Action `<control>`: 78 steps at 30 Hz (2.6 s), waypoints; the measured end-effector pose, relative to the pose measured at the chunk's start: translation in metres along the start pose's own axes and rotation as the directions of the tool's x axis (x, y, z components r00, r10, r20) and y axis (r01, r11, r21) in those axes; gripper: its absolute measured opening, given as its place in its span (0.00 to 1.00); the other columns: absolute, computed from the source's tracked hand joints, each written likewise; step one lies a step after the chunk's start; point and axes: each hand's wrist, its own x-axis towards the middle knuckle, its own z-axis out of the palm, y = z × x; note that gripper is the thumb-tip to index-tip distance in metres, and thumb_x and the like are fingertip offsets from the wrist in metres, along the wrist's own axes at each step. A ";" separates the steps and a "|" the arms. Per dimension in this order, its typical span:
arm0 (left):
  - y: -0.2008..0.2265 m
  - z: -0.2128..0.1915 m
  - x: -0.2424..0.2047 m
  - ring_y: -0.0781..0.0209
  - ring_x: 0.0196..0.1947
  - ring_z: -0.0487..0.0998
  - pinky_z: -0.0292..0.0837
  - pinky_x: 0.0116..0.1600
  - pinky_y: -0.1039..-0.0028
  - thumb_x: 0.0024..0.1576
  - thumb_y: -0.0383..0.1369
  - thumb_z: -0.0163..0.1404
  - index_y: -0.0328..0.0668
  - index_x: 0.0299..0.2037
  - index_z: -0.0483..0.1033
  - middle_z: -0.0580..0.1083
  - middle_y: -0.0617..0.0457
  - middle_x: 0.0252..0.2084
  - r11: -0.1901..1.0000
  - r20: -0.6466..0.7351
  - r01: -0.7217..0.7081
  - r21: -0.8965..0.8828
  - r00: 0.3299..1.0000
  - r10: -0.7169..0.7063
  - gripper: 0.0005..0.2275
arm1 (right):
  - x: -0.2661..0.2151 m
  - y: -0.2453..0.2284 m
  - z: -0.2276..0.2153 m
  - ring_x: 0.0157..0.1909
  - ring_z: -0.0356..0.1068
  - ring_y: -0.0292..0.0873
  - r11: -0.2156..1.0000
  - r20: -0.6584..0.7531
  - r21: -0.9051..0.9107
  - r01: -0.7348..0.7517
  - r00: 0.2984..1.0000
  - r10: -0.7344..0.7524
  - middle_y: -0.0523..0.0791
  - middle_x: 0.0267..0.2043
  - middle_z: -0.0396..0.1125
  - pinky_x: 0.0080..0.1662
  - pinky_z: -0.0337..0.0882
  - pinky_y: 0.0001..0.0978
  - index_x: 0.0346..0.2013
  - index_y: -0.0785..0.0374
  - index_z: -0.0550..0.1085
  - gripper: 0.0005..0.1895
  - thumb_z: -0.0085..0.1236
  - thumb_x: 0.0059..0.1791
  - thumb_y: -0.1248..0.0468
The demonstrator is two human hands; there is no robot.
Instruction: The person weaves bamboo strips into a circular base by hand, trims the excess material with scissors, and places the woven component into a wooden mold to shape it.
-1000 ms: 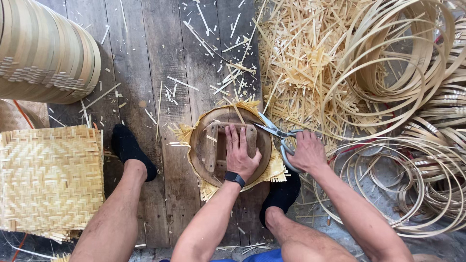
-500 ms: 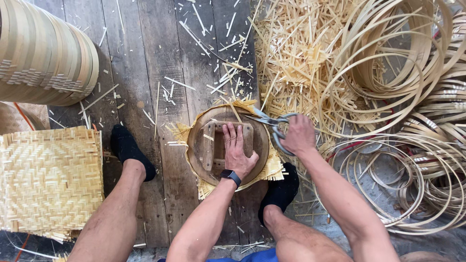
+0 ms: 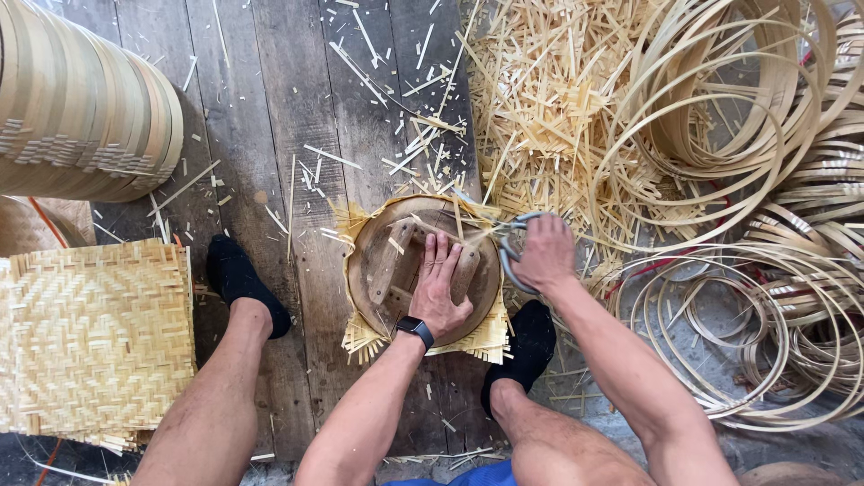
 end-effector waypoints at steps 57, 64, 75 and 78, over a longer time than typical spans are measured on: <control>0.015 -0.031 0.008 0.23 0.72 0.48 0.35 0.75 0.44 0.41 0.46 0.56 0.31 0.69 0.56 0.56 0.36 0.72 0.904 0.358 0.065 0.423 0.904 -0.233 0.45 | -0.017 0.046 0.005 0.27 0.66 0.39 0.998 0.367 0.060 -0.031 0.930 0.006 0.48 0.29 0.67 0.27 0.69 0.33 0.32 0.63 0.72 0.14 0.49 0.54 0.56; 0.014 -0.033 0.010 0.24 0.72 0.48 0.34 0.75 0.44 0.40 0.47 0.57 0.29 0.70 0.54 0.57 0.35 0.71 0.917 0.373 0.060 0.395 0.902 -0.219 0.47 | 0.015 0.003 0.017 0.30 0.66 0.43 0.999 0.155 0.011 0.032 0.987 -0.034 0.50 0.30 0.67 0.34 0.72 0.34 0.29 0.66 0.73 0.18 0.54 0.44 0.51; 0.005 -0.053 0.006 0.28 0.74 0.46 0.33 0.76 0.49 0.37 0.43 0.58 0.34 0.69 0.57 0.60 0.38 0.70 0.926 0.503 -0.129 0.356 0.861 -0.074 0.45 | 0.004 0.035 -0.012 0.36 0.67 0.46 0.993 0.361 0.119 0.015 0.931 -0.057 0.52 0.34 0.67 0.43 0.74 0.40 0.37 0.69 0.72 0.22 0.57 0.47 0.49; 0.003 -0.052 0.004 0.29 0.74 0.46 0.33 0.77 0.49 0.38 0.44 0.58 0.34 0.68 0.59 0.61 0.38 0.70 0.923 0.515 -0.142 0.356 0.854 -0.067 0.44 | 0.034 0.009 -0.018 0.39 0.65 0.48 0.990 0.443 0.138 -0.030 0.896 -0.035 0.54 0.37 0.65 0.47 0.71 0.40 0.40 0.74 0.69 0.31 0.63 0.41 0.47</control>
